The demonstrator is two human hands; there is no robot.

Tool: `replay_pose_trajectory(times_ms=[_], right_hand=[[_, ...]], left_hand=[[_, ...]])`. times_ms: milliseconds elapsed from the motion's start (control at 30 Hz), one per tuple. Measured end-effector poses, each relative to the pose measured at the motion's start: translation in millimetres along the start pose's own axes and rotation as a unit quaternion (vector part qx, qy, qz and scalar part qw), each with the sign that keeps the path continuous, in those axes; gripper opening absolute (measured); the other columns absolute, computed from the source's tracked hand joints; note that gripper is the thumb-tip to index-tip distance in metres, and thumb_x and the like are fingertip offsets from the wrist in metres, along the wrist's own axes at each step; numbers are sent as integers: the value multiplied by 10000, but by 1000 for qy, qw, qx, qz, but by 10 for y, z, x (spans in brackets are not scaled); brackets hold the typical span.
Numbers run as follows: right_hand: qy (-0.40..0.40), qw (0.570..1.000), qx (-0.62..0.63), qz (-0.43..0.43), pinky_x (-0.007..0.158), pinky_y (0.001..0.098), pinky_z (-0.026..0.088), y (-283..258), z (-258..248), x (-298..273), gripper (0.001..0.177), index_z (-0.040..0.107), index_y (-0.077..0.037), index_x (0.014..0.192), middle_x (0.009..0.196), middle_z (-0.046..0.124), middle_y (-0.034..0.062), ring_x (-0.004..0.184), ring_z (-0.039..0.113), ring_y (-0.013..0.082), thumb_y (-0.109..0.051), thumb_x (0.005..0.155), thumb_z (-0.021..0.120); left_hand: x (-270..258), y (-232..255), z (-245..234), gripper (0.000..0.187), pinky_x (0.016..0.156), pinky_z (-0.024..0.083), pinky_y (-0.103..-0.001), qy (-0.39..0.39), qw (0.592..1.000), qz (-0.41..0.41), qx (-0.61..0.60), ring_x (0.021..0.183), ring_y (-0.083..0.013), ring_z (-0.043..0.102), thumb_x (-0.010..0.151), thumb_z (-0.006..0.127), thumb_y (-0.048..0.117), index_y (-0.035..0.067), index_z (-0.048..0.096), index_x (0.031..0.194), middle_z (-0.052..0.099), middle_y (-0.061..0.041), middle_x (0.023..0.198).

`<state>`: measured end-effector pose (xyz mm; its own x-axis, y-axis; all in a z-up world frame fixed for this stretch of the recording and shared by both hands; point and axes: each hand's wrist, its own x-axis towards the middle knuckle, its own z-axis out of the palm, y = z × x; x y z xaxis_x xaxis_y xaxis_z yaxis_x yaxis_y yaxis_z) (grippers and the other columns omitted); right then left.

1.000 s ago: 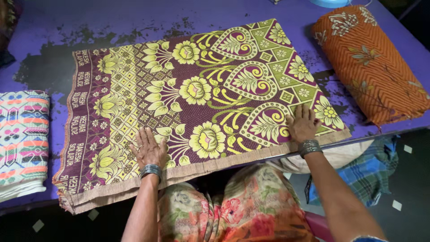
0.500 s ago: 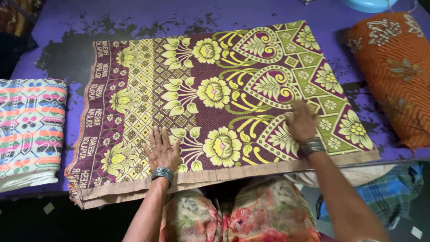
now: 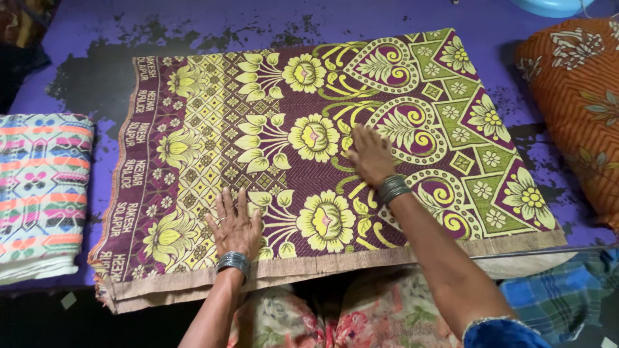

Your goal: The person unfolds and then re-folds a large patterned cloth on a table, smoothing the fabric with their hands after each fold.

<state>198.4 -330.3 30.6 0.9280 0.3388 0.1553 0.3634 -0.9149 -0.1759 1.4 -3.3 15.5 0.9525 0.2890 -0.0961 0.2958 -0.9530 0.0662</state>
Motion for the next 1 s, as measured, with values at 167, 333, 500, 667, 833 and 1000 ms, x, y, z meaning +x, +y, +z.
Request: replay_pose_trajectory(times_ms=[167, 333, 500, 667, 833, 1000], right_hand=[[-43, 981, -42, 182, 1116, 478, 405, 1117, -254, -134, 481, 518, -116, 1343, 1331, 554, 128, 1265, 501, 278, -465, 1012, 518], [71, 975, -65, 200, 1051, 579, 349, 1816, -208, -282, 472, 472, -74, 1328, 1398, 474, 207, 1313, 423, 352, -405, 997, 532], [26, 996, 57, 67, 1124, 555, 321, 774, 195, 179, 595, 417, -48, 1435, 1445, 463, 216, 1341, 410, 359, -484, 1045, 521], [88, 993, -2, -85, 1112, 731, 221, 332, 144, 408, 695, 341, -22, 1541, 1581, 378, 228, 1401, 333, 375, -462, 1026, 497], [-7, 977, 42, 209, 1114, 580, 379, 1275, -328, 195, 577, 481, -81, 1369, 1414, 536, 142, 1343, 488, 275, -486, 967, 566], [10, 946, -71, 318, 1124, 691, 215, 2337, -572, -336, 696, 329, -123, 1561, 1619, 317, 84, 1467, 270, 262, -489, 984, 462]], left_hand=[[7, -42, 130, 719, 1204, -47, -580, 86, 996, 24, -10, 1546, -257, -23, 993, 169, 592, 272, 16, 1618, -97, -76, 1695], [35, -42, 172, 720, 1197, -46, -582, 71, 997, 13, -5, 1544, -277, -16, 989, 181, 587, 275, 29, 1620, -69, -88, 1691], [39, -38, 139, 727, 1203, -34, -584, 57, 998, 5, -1, 1550, -276, -11, 985, 189, 600, 282, 50, 1623, -40, -86, 1696], [16, -26, 108, 718, 1202, -7, -593, 85, 996, 20, -20, 1547, -287, 12, 990, 218, 577, 272, 81, 1624, 0, -94, 1697], [0, -30, 68, 722, 1203, 0, -592, 77, 996, 20, -26, 1552, -287, 23, 981, 250, 575, 278, 97, 1620, 5, -93, 1699], [12, -52, 144, 727, 1205, 1, -592, 94, 995, 28, -37, 1554, -284, 24, 978, 250, 581, 280, 98, 1622, -2, -83, 1700]])
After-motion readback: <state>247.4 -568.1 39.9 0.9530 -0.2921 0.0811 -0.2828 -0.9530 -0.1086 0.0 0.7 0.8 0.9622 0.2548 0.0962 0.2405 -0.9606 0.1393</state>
